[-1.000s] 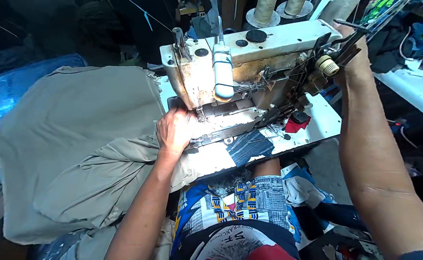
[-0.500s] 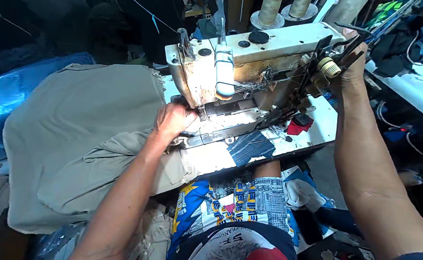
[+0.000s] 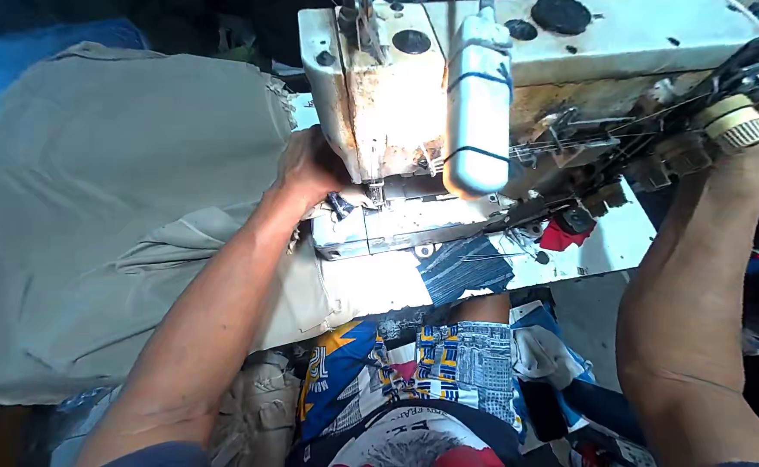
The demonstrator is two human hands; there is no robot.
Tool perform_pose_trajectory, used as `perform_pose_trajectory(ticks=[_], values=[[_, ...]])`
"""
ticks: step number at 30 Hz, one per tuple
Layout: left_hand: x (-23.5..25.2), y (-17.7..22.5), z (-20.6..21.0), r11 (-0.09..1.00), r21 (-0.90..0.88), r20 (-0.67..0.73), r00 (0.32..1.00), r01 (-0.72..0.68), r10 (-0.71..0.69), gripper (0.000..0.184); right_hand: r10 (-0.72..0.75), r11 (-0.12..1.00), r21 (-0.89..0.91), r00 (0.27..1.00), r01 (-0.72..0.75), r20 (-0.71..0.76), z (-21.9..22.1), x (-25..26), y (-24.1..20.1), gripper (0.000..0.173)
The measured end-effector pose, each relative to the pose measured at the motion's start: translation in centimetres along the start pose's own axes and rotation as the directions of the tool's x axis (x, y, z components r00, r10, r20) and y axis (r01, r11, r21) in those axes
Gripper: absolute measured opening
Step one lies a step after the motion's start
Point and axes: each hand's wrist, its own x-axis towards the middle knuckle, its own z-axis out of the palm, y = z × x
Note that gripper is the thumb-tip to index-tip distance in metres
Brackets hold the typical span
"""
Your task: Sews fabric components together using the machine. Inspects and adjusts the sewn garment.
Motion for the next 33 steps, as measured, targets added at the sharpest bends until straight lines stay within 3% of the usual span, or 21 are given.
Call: perform_pose_trajectory(ticks=[2,6,11,17,20,23,28,31,33], values=[[0.3,-0.4,0.4,1.000,-0.001,-0.016,1.000,0.003,-0.003,0.053,0.099,0.989,-0.097,0.989,-0.110,-0.108,1.1,0.5,-0.8,0.021],[1.1,-1.0,1.2,0.998,0.018,-0.012,0.998,0.058,-0.058,0.053,0.070,0.974,-0.211,0.994,-0.087,-0.088,2.0,-0.3,-2.1,0.017],[0.9,0.2,0.9,0.995,-0.027,-0.041,0.995,0.095,-0.096,0.047,-0.001,0.996,-0.083,0.991,0.012,0.130,-2.6,1.3,2.1,0.022],[2.4,-0.3,-1.1,0.992,0.050,-0.194,0.976,0.112,-0.101,0.027,0.030,0.993,-0.117,0.999,-0.025,0.045,-2.8,1.9,2.5,0.026],[4.1,-0.1,-1.7,0.969,0.093,-0.120,0.969,0.228,-0.217,0.034,0.047,0.990,-0.135,0.999,-0.044,0.021,-3.3,2.5,3.5,0.028],[4.2,-1.9,-1.1,0.958,0.161,-0.144,0.966,0.236,-0.214,0.037,0.100,0.979,-0.182,0.995,-0.094,0.025,-3.3,1.9,2.9,0.030],[-0.8,-5.6,-2.7,0.958,-0.016,-0.192,0.939,0.288,-0.285,0.036,0.173,0.930,-0.321,0.984,-0.179,-0.048,-4.3,-3.7,0.0,0.033],[-5.7,-5.8,-4.4,0.940,-0.140,-0.215,0.918,0.310,-0.334,0.039,0.106,0.927,-0.356,0.993,-0.120,-0.059,-5.7,-8.7,-0.9,0.041],[-8.3,-5.5,-5.0,0.926,-0.237,-0.233,0.909,0.293,-0.347,0.036,0.032,0.927,-0.365,0.987,-0.088,-0.157,-5.1,-11.8,-1.8,0.038]])
